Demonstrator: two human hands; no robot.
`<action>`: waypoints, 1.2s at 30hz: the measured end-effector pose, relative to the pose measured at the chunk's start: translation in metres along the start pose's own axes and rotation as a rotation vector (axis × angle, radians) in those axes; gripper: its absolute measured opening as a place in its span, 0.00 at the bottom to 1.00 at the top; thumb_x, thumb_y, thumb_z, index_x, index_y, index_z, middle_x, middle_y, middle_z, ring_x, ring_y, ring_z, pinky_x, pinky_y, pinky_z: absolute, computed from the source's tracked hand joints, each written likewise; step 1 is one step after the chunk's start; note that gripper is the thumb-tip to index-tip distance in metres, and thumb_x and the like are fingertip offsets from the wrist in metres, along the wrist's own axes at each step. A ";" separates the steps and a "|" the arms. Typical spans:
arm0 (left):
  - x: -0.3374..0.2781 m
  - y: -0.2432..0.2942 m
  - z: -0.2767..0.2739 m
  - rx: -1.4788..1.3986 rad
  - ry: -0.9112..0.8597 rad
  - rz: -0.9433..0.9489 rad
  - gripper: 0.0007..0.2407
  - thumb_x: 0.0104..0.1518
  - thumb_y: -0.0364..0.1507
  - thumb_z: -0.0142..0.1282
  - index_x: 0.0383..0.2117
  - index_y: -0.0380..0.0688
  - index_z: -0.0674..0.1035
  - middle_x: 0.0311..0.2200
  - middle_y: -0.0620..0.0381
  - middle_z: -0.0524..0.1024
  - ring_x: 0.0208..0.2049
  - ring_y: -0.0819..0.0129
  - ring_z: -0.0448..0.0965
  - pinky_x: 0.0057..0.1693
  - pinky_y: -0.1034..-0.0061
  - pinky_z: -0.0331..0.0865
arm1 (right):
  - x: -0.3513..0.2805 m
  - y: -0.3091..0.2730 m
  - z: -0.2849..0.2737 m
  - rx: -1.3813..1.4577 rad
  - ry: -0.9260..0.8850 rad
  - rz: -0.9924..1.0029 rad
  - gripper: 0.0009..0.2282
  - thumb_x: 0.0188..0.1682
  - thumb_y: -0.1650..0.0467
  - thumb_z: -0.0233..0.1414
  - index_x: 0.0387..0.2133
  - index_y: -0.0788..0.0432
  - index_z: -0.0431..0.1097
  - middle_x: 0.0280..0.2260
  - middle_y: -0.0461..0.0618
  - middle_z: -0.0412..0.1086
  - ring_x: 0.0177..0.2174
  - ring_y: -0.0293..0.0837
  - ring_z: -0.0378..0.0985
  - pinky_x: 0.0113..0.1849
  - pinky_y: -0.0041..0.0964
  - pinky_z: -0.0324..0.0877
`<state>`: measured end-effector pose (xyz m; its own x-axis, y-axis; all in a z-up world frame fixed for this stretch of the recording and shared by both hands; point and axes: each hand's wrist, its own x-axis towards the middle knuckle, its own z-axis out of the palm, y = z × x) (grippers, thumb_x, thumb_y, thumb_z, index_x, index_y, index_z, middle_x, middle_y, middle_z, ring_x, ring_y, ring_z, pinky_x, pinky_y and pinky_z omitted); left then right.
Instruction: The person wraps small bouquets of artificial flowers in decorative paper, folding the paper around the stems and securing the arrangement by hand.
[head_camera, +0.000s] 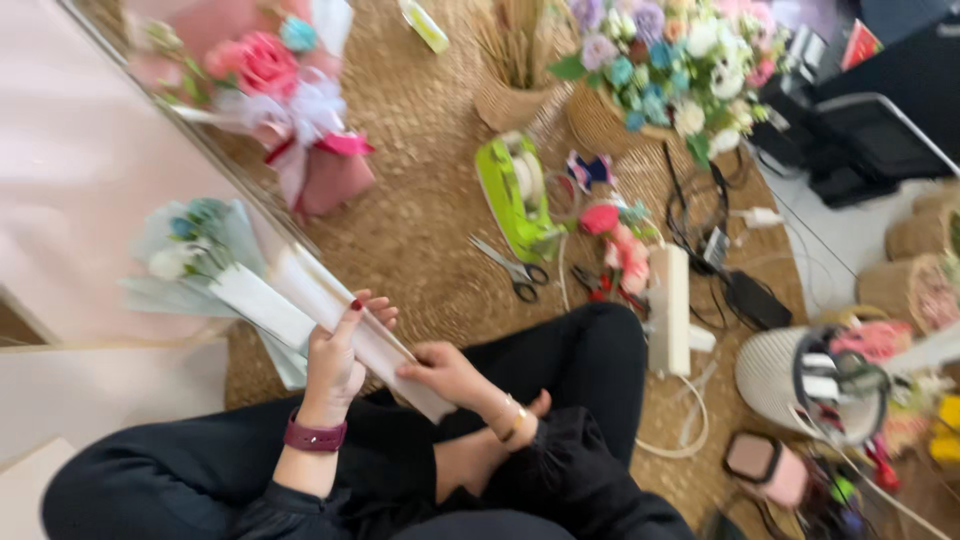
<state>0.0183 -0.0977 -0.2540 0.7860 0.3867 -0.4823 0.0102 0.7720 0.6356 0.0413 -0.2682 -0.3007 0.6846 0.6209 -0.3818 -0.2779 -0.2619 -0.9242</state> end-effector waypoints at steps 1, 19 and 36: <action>0.002 0.006 -0.006 -0.037 -0.002 0.036 0.09 0.59 0.26 0.49 0.41 0.31 0.75 0.35 0.34 0.77 0.36 0.45 0.80 0.44 0.50 0.76 | 0.001 0.004 -0.002 -0.061 -0.029 -0.009 0.08 0.41 0.66 0.62 0.22 0.55 0.71 0.17 0.40 0.65 0.21 0.30 0.64 0.24 0.27 0.60; 0.005 -0.038 -0.027 0.531 -0.188 -0.067 0.04 0.53 0.23 0.57 0.32 0.36 0.80 0.29 0.52 0.79 0.30 0.70 0.77 0.40 0.75 0.76 | -0.009 -0.035 -0.003 0.240 0.271 -0.017 0.07 0.47 0.64 0.54 0.30 0.55 0.74 0.26 0.34 0.69 0.25 0.25 0.63 0.27 0.20 0.59; -0.005 -0.044 -0.016 1.013 -0.174 0.135 0.03 0.46 0.25 0.61 0.25 0.45 0.83 0.19 0.53 0.79 0.22 0.68 0.79 0.32 0.75 0.74 | 0.008 -0.004 -0.015 0.411 0.476 0.063 0.05 0.41 0.71 0.61 0.22 0.57 0.73 0.17 0.46 0.72 0.17 0.32 0.73 0.22 0.24 0.69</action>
<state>0.0037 -0.1254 -0.2891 0.8969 0.2979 -0.3269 0.3672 -0.0894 0.9258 0.0579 -0.2736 -0.3002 0.8568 0.1923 -0.4784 -0.4991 0.0768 -0.8631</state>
